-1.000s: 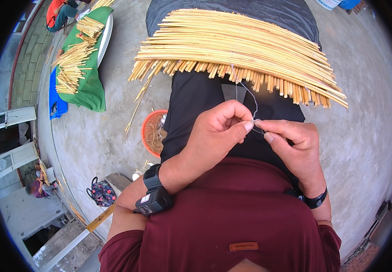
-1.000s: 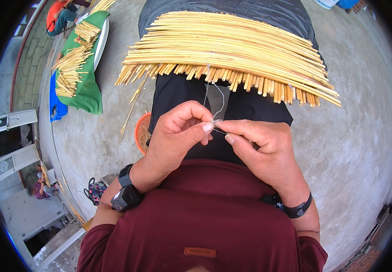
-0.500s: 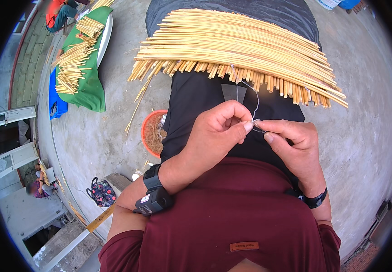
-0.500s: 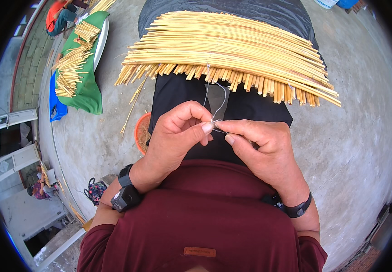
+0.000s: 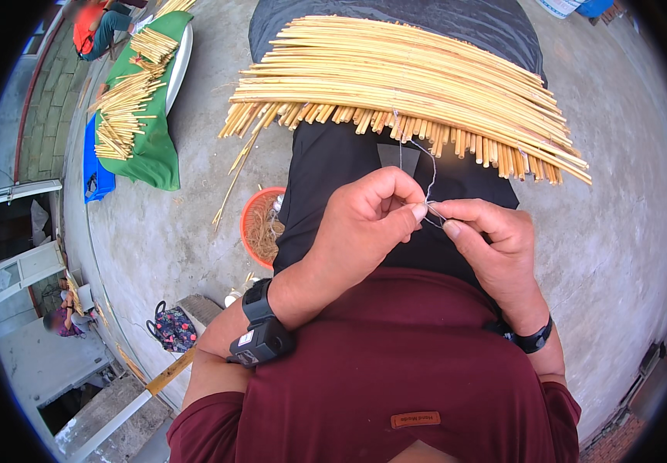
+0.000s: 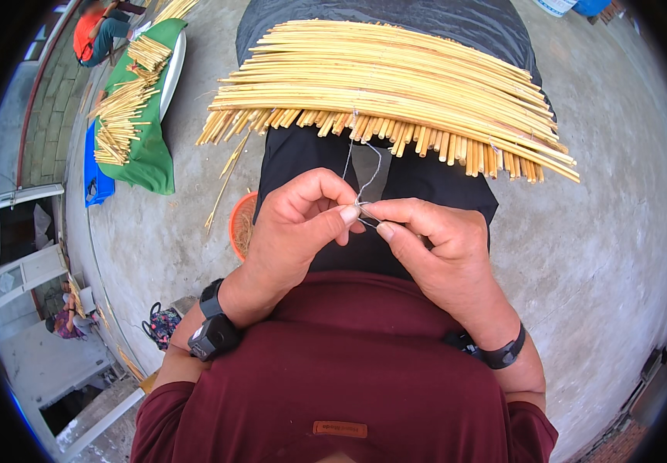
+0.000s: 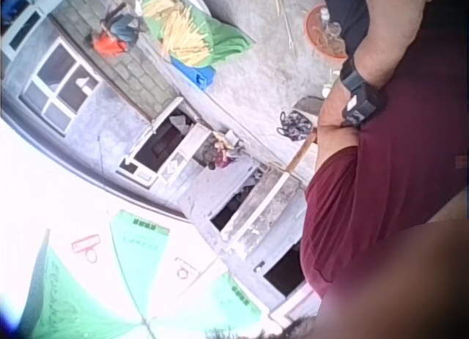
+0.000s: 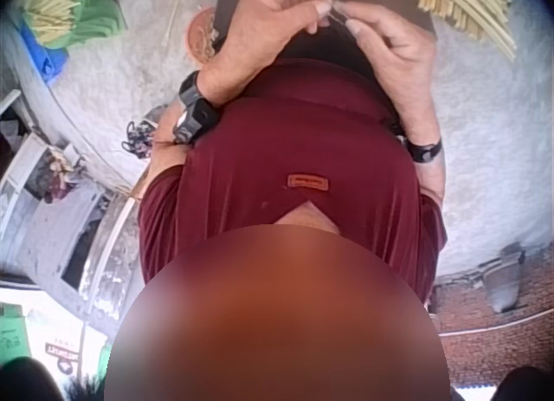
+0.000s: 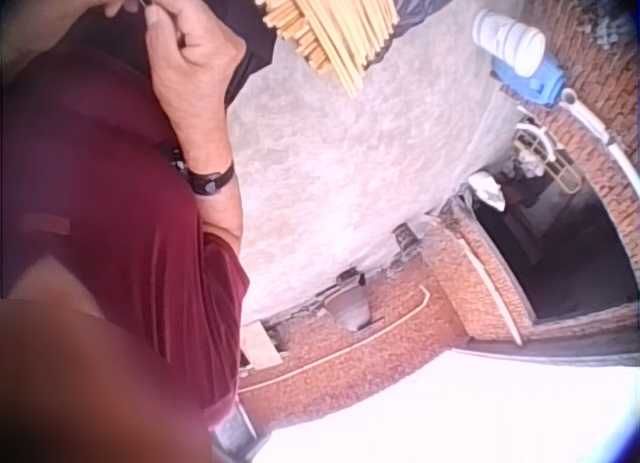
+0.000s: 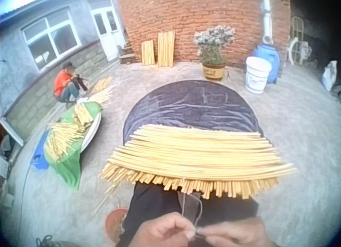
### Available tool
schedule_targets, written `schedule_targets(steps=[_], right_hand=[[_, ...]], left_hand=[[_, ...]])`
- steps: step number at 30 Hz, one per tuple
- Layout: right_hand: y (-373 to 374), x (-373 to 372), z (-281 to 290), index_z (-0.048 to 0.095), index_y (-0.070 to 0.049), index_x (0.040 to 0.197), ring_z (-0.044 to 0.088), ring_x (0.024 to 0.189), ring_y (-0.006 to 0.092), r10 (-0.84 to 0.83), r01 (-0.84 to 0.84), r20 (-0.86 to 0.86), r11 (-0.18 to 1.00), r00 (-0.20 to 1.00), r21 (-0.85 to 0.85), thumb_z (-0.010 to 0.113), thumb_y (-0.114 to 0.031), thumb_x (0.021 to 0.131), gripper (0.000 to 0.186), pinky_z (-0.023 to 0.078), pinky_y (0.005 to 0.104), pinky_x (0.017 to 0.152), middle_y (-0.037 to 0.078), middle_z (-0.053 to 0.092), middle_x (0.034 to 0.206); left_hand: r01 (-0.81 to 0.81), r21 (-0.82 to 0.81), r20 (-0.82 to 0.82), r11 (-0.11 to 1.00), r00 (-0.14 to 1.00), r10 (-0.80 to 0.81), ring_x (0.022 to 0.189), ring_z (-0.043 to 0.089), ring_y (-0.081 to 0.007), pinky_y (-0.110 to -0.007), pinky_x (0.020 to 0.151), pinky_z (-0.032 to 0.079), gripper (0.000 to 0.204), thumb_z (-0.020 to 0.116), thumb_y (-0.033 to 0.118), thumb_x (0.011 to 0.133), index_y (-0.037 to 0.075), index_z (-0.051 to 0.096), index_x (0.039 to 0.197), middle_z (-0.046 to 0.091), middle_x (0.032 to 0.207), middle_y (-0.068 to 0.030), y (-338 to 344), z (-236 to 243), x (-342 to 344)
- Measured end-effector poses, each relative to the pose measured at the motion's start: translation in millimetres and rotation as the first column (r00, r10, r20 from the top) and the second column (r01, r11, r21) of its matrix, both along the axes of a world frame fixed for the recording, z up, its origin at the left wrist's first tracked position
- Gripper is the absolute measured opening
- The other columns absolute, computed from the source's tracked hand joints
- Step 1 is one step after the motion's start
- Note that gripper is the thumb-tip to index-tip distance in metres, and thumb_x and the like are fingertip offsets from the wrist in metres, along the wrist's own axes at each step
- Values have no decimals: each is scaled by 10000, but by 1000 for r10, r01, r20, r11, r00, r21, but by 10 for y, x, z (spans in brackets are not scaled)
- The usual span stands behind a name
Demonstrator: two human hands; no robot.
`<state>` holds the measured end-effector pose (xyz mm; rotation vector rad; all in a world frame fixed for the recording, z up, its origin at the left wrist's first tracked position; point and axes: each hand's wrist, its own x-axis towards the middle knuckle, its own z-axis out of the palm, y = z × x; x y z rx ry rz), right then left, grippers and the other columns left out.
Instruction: The person ties a bundle of bamboo sticks together using a thin string. They wrap the string around the sticks and tie a knot to secure them.
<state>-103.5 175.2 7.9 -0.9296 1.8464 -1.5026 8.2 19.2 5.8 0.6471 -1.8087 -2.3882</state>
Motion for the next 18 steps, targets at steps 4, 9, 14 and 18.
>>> schedule_targets(steps=[4,9,14,18], right_hand=[[-34,1,-54,697,-35,991,631,610,98,-6,0,-100,998,995,-66,650,-4,817,183,461,209,536,70,696,766],[-29,-80,-80,703,-46,982,619,565,147,51,-74,-277,995,960,-74,662,-2,800,191,450,240,501,85,664,705],[-39,-131,-83,705,-48,978,610,553,167,100,-142,-357,986,929,-93,664,-5,800,187,450,258,493,97,659,699],[-56,-124,-114,707,-49,979,629,582,170,74,-110,-279,987,957,-116,665,-6,806,183,457,259,504,94,664,706]], left_hand=[[-42,117,-33,992,998,46,658,555,-69,-222,650,491,21,600,30,875,26,581,883,593,798,-26,0,-23,-17],[-25,223,-34,974,999,33,636,551,-79,-234,652,502,22,603,20,865,13,582,866,590,783,-35,-32,-39,-7],[-4,229,-44,973,999,14,619,543,-82,-260,679,522,17,600,12,860,9,584,855,573,757,-33,-53,-58,-11],[-5,244,-29,970,1000,12,606,534,-82,-295,728,544,16,599,13,860,7,584,857,564,743,-31,-74,-72,-15]])
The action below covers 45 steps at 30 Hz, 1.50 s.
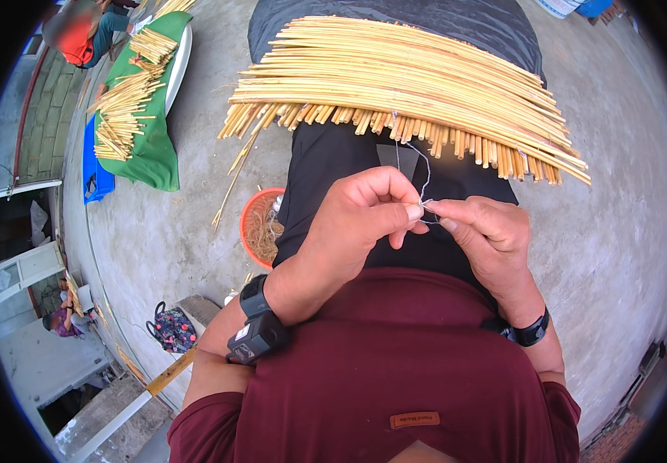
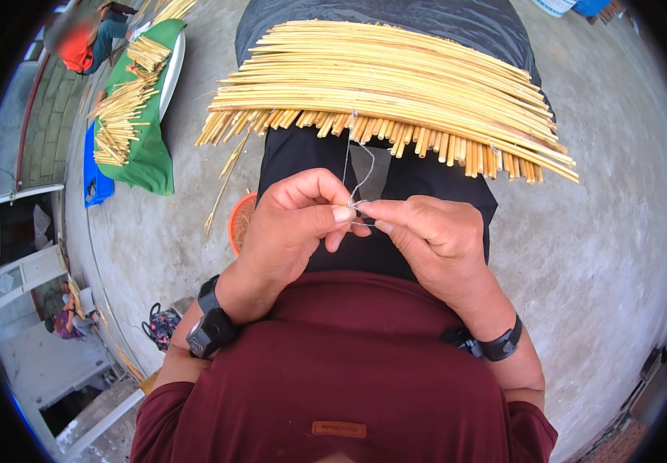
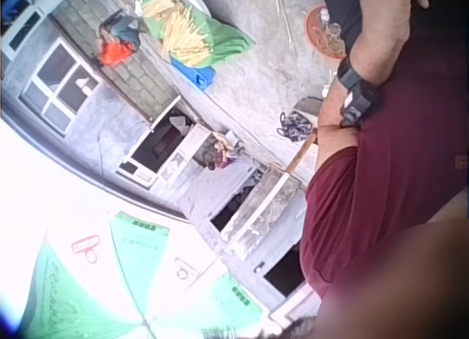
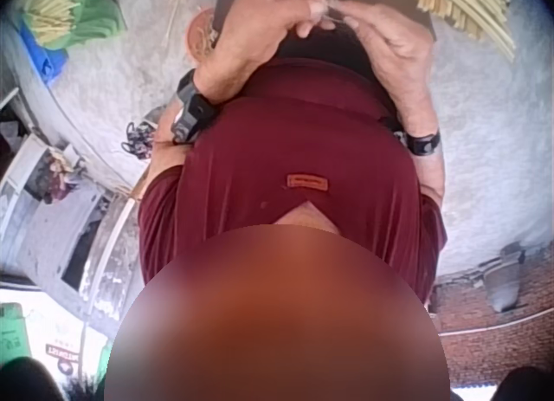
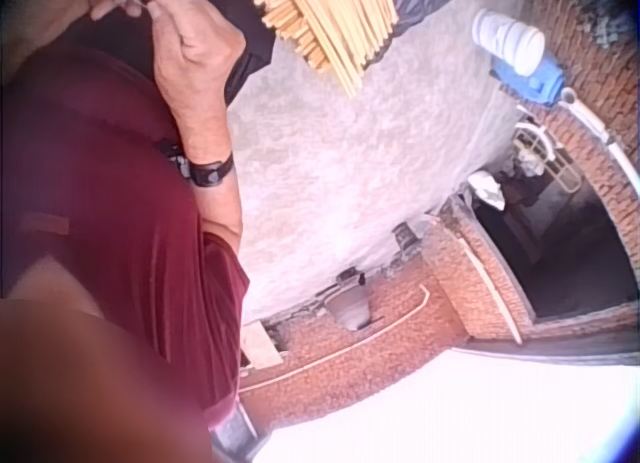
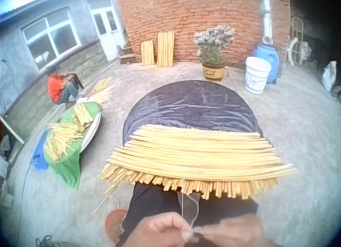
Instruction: The person ties a bundle of bamboo sticks together using a thin string. They wrap the string around the sticks and tie a knot to secure them.
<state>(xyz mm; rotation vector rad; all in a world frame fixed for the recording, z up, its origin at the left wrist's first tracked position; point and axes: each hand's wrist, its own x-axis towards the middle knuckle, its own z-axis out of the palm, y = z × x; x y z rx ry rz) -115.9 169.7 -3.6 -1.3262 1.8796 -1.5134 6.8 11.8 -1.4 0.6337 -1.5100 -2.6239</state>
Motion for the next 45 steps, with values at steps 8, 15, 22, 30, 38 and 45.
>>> schedule_targets(steps=[8,15,22,30,38,45], right_hand=[[-51,113,-76,695,-19,1000,668,753,114,-87,98,297,995,951,-20,640,-2,846,164,506,216,630,91,711,869],[-33,138,-63,686,-9,1015,667,777,107,-126,125,330,992,936,25,631,-10,859,165,510,210,667,81,715,898],[-27,104,-35,689,-9,1030,642,773,82,-177,171,339,984,924,49,625,1,861,181,491,199,668,68,710,904],[96,15,60,693,-3,1020,617,737,70,-152,159,311,987,938,4,627,28,843,191,473,192,636,57,709,897],[51,19,110,703,-38,1011,657,649,140,-78,77,58,997,995,19,640,29,809,222,485,222,566,90,710,830],[19,19,126,705,-39,1004,691,716,163,-59,56,83,998,995,34,641,20,811,211,514,230,603,95,715,840]], left_hand=[[-11,112,-12,994,1000,13,603,536,-83,-286,717,546,58,615,63,876,15,582,872,578,763,-34,-2,3,-32],[-45,146,-21,988,999,49,628,555,-84,-278,705,543,66,612,79,891,19,583,885,588,776,-35,12,15,-51],[-18,-17,3,1000,1000,18,626,542,-86,-289,735,542,71,583,88,920,17,589,928,589,795,-28,86,11,-46],[-26,-34,-13,999,1000,25,677,555,-88,-296,768,531,94,559,108,937,19,584,952,611,858,-45,72,43,-27],[-27,-11,-32,1000,999,26,700,576,-97,-254,725,509,93,554,104,940,16,577,960,611,859,-47,83,51,-20],[-4,-77,-38,997,999,1,707,575,-96,-243,720,499,95,547,99,943,10,571,968,600,862,-46,90,23,-19]])
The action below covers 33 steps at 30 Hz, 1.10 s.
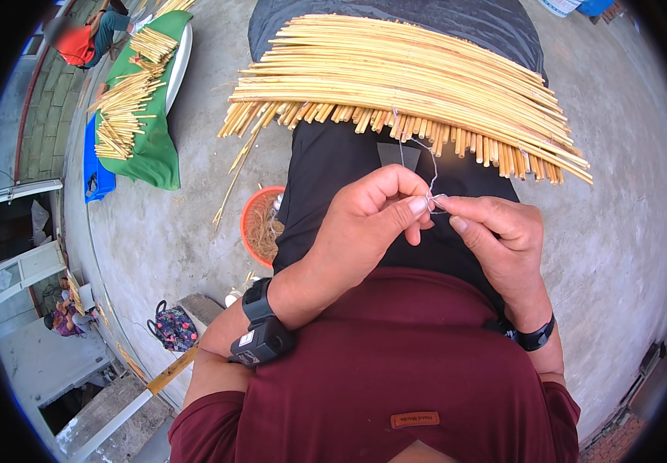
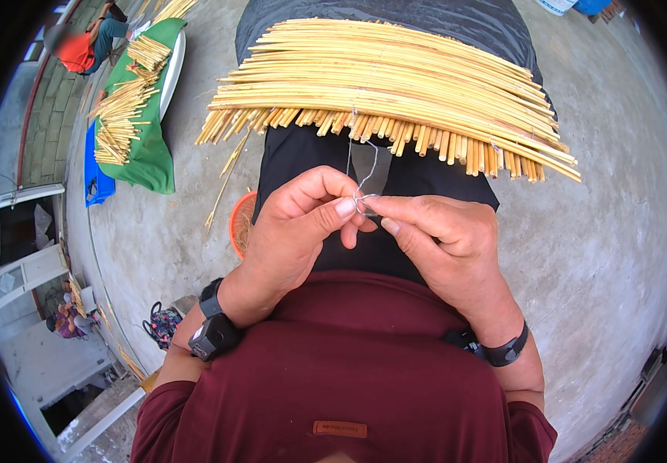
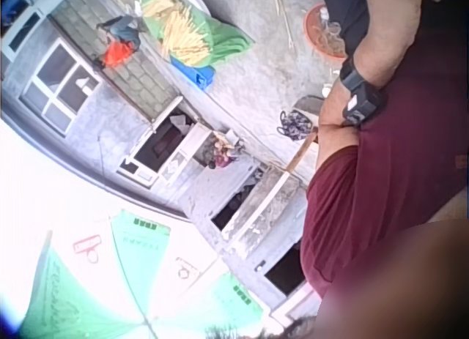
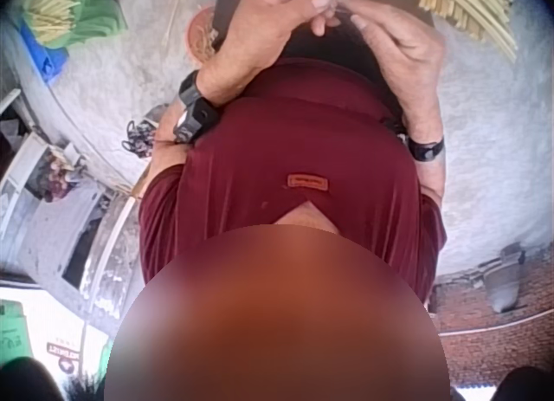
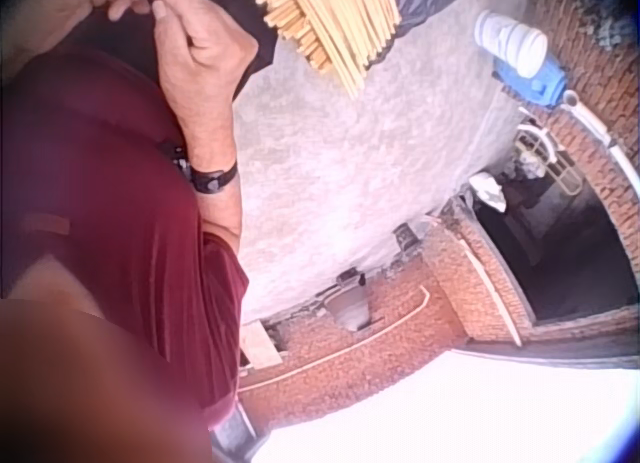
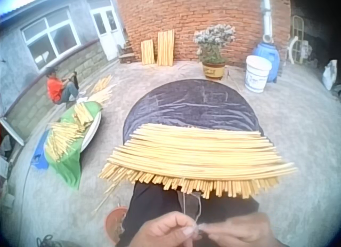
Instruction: The person ties a bundle of bamboo sticks together using a thin string. They wrap the string around the sticks and tie a knot to secure them.
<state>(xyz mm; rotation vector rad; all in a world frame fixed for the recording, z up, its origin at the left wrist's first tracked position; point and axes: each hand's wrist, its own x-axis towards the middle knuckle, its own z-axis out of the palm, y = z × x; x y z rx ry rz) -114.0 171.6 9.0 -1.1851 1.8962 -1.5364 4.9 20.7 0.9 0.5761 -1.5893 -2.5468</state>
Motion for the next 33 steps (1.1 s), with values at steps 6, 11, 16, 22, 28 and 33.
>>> schedule_targets(steps=[6,11,16,22,28,33], right_hand=[[30,-26,12,705,-30,1001,697,730,172,34,-36,63,999,997,34,646,15,814,201,525,235,617,110,717,856],[26,-37,8,706,-29,998,697,729,170,42,-43,35,999,998,27,656,8,811,196,526,233,614,111,718,862],[27,-33,-2,707,-29,993,698,732,167,38,-39,68,999,997,22,658,10,807,196,525,230,614,107,720,867],[29,-49,0,709,-23,972,689,708,157,48,-51,68,998,997,41,653,10,805,180,518,228,607,105,719,857],[27,-32,21,709,-21,957,677,686,149,44,-54,100,994,994,99,643,-2,806,166,510,232,601,102,716,845],[36,-26,30,707,-16,965,672,695,131,35,-55,148,990,988,129,640,0,807,173,507,225,605,99,717,846]], left_hand=[[37,-100,21,994,999,-35,704,561,-81,-228,707,485,82,545,88,941,12,572,955,602,862,-43,-14,11,-2],[41,-127,25,991,999,-38,700,555,-74,-219,697,475,74,552,85,937,16,577,949,608,864,-44,-19,12,0],[45,-135,30,990,999,-41,696,547,-69,-213,687,469,73,552,84,939,18,580,947,608,868,-42,-24,22,-3],[72,-211,54,975,997,-62,700,535,-61,-202,660,458,71,559,84,933,18,585,940,600,870,-36,-32,41,1],[92,-266,83,959,994,-73,710,529,-54,-195,640,450,63,557,74,926,18,586,934,598,877,-27,-32,46,7],[99,-274,100,957,992,-74,710,527,-51,-194,640,449,59,556,70,926,20,587,930,600,879,-24,-30,49,12]])
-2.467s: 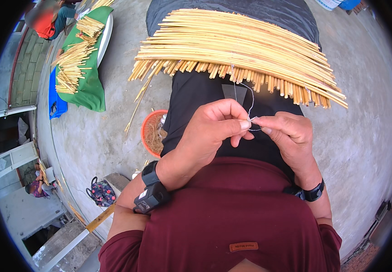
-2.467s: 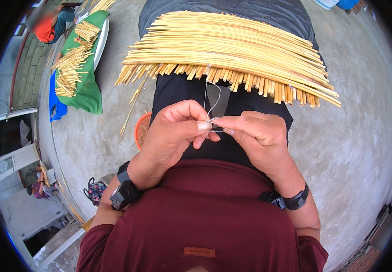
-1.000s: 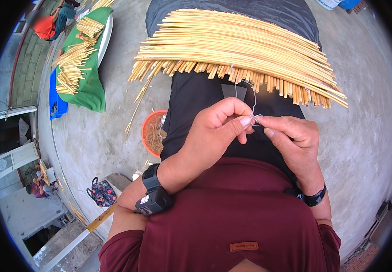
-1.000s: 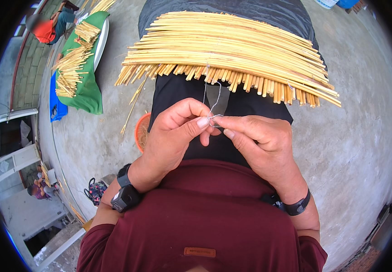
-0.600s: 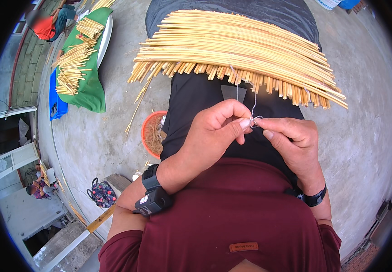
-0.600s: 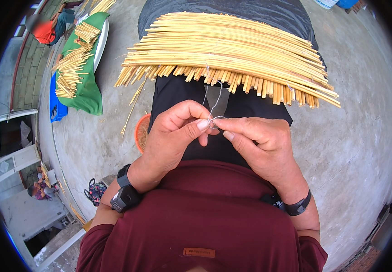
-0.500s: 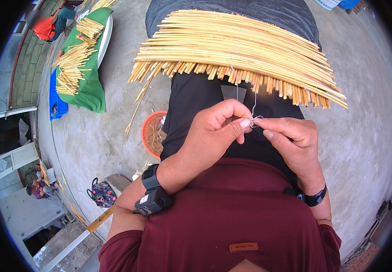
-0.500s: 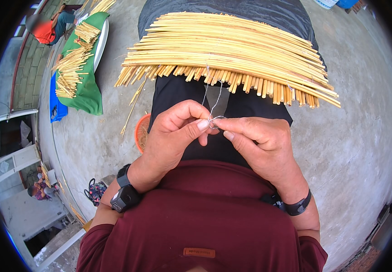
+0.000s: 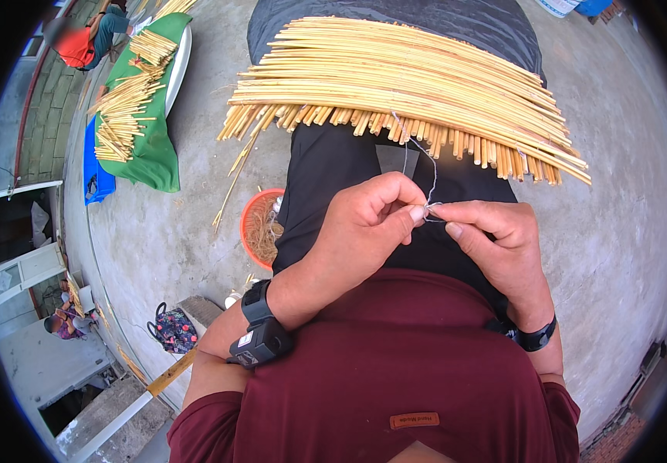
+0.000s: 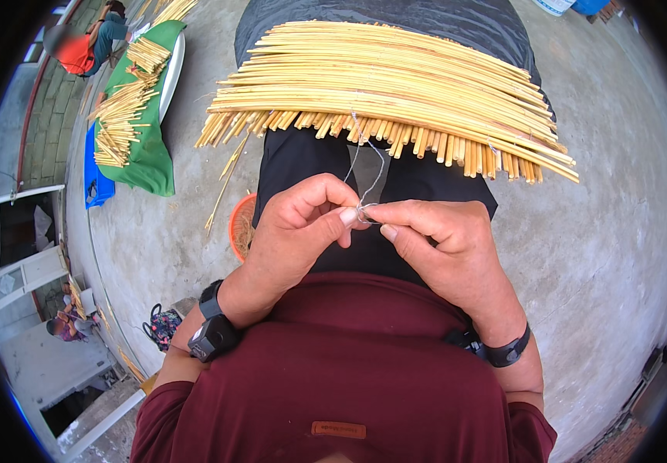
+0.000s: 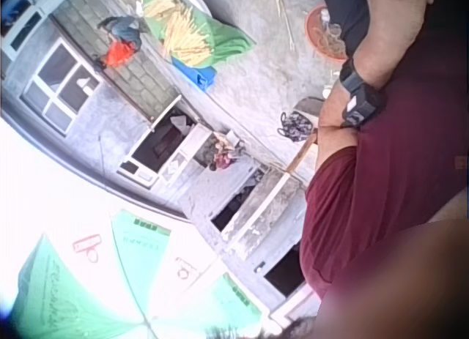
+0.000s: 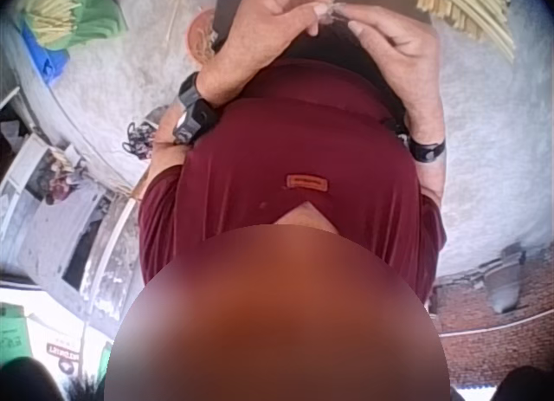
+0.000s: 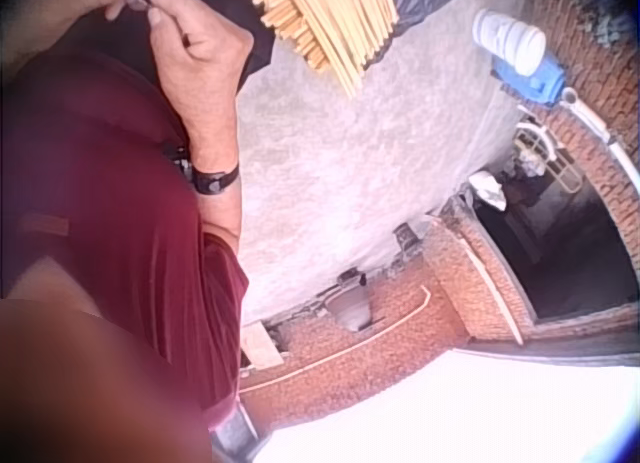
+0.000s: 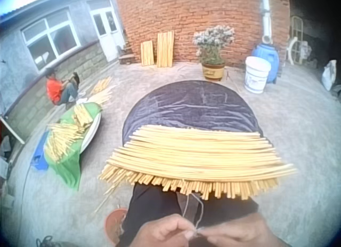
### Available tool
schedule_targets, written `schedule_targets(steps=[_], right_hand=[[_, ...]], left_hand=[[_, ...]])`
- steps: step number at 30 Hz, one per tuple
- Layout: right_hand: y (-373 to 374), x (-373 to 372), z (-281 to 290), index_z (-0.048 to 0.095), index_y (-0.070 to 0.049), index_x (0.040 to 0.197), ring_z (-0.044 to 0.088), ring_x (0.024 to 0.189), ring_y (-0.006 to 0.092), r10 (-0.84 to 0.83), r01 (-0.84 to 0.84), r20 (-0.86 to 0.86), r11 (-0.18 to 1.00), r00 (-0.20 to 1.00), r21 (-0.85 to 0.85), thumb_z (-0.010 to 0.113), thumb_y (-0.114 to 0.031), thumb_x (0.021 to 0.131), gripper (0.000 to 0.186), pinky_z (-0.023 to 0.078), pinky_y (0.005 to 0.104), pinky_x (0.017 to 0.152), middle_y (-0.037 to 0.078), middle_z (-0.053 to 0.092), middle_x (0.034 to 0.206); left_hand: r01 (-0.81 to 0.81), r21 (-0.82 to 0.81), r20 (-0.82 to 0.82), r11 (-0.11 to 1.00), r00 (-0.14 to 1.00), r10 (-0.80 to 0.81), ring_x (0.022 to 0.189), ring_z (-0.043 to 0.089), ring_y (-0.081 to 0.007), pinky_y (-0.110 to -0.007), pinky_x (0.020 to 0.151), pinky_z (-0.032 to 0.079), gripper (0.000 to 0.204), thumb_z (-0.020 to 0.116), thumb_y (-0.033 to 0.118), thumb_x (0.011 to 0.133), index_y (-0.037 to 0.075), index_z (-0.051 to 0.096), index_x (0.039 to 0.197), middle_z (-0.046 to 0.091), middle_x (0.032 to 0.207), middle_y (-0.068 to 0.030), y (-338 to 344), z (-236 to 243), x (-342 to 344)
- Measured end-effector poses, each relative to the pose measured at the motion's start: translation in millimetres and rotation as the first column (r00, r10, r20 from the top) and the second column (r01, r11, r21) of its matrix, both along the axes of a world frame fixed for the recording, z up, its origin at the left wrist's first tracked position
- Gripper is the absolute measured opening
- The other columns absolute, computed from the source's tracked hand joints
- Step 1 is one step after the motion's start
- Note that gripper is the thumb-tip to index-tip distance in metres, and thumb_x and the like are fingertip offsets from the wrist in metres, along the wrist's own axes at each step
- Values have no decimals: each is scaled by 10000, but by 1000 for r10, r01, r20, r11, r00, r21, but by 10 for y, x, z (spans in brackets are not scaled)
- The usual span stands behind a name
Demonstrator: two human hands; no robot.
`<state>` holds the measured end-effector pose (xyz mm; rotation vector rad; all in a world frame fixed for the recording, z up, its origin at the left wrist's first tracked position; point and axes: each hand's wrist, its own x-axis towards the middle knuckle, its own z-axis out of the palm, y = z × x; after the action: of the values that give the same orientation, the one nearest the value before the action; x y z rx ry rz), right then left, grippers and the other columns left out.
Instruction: The person ties a bundle of bamboo sticks together using a thin string. They wrap the string around the sticks and tie a knot to secure them.
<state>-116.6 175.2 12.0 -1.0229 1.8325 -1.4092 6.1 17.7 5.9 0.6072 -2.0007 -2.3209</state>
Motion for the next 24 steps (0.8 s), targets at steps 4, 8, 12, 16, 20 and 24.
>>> schedule_targets(steps=[4,8,12,16,20,24], right_hand=[[0,9,-22,707,-14,969,668,698,123,-2,2,24,999,1000,-34,641,0,808,174,507,224,611,96,719,852],[10,3,-43,707,-14,967,668,704,123,2,-1,34,999,999,-33,643,1,808,172,506,221,616,98,719,858],[21,-2,-75,707,-13,972,666,711,120,5,-4,60,1000,998,-19,639,10,809,178,503,222,615,98,717,850],[32,-6,-124,707,-18,972,652,696,109,0,4,68,999,998,-53,651,-7,818,165,493,222,600,89,714,841],[35,-18,-149,668,-3,931,606,650,80,-80,97,114,983,990,-159,646,-51,858,89,472,206,573,60,689,803],[47,-35,-103,579,-16,869,508,569,47,-194,284,511,953,837,-104,609,-55,896,56,422,183,518,7,586,708]], left_hand=[[14,-92,19,996,1000,-12,711,527,-47,-191,638,445,54,552,65,927,23,586,923,592,867,-14,3,-5,12],[39,-288,-9,957,999,-43,694,522,-44,-188,622,442,47,552,57,924,25,583,912,584,857,-3,2,-21,16],[36,-454,-58,890,996,-70,670,521,-44,-190,611,445,42,556,53,921,25,582,906,575,839,2,6,-38,14],[-2,-111,19,994,1000,4,662,529,-50,-196,626,455,38,562,57,918,30,584,902,576,829,-3,23,-36,2],[-35,114,42,993,999,30,669,535,-54,-209,658,471,40,578,73,916,37,593,909,584,821,-4,20,-10,-10],[22,162,82,986,996,-36,740,537,-58,-222,715,477,46,598,69,904,27,615,910,560,871,-15,-45,4,26]])
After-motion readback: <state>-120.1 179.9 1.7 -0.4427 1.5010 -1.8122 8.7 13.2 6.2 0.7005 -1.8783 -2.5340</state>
